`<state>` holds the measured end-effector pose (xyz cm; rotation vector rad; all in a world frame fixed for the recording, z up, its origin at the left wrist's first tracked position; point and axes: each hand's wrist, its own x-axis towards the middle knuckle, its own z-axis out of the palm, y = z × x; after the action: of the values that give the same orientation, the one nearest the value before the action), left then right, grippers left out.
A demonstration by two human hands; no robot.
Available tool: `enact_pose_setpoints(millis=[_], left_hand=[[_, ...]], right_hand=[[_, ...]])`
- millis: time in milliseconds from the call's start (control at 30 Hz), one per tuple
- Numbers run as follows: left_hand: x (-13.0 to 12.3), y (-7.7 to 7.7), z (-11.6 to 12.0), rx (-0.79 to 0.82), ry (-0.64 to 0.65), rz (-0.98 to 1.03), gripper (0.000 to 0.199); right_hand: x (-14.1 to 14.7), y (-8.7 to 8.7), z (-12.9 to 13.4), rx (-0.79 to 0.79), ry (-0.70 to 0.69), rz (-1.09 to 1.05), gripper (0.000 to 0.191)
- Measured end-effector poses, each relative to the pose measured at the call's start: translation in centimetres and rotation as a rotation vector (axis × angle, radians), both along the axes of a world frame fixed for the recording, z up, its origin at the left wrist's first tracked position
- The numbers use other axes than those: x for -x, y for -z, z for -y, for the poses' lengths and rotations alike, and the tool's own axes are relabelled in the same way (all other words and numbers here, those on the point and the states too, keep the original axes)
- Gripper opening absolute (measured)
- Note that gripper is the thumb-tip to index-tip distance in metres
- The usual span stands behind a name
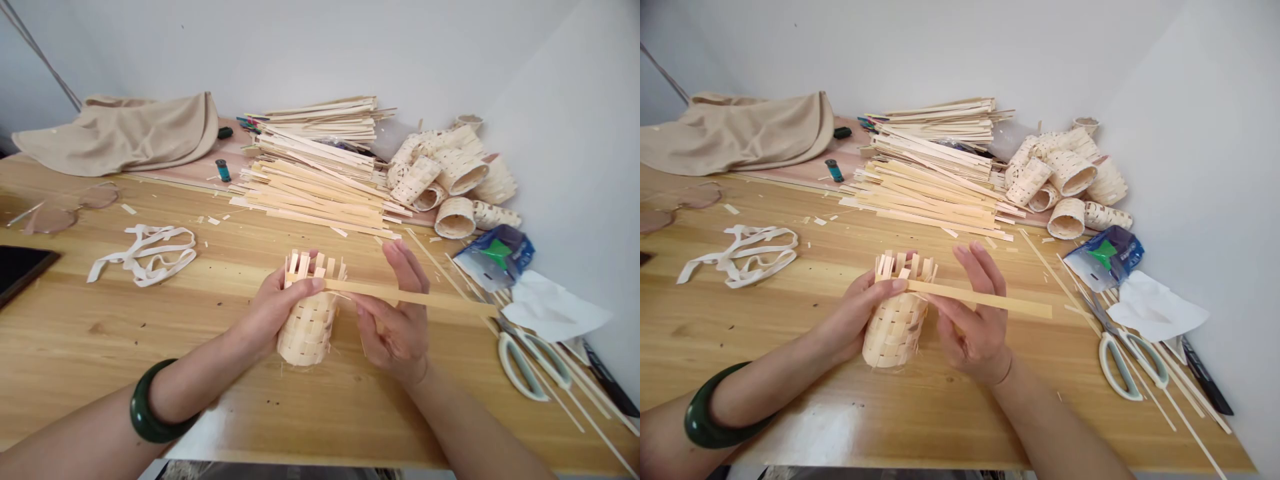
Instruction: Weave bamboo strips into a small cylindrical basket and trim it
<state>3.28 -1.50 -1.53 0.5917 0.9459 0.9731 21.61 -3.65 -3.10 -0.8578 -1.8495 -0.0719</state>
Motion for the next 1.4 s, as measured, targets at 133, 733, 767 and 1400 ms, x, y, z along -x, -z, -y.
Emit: enact_pose_setpoints(millis=[133,733,767,1400], left_hand=[[0.2,0.3,-0.3,0.024,-0.007,0.017,0.065],[-0.3,0.3,0.2,0.057,0.081,0.066,0.062],[-0.2,0.5,0.3,0.027,0.082,0.047,0.063],[-0.6,0.4,0.5,0.036,0.229,0.206,0.049]], right_hand=[[1.1,0.4,0.7,0.379,-0.102,-0.253,0.037],[1.1,0.5,0.2,0.536,-0.085,-0.295,0.020],[1.0,0.3,0.2,0.536,-0.086,-0.282,0.018],[0.2,-0.1,-0.4,0.599,-0.399,-0.368,0.015]])
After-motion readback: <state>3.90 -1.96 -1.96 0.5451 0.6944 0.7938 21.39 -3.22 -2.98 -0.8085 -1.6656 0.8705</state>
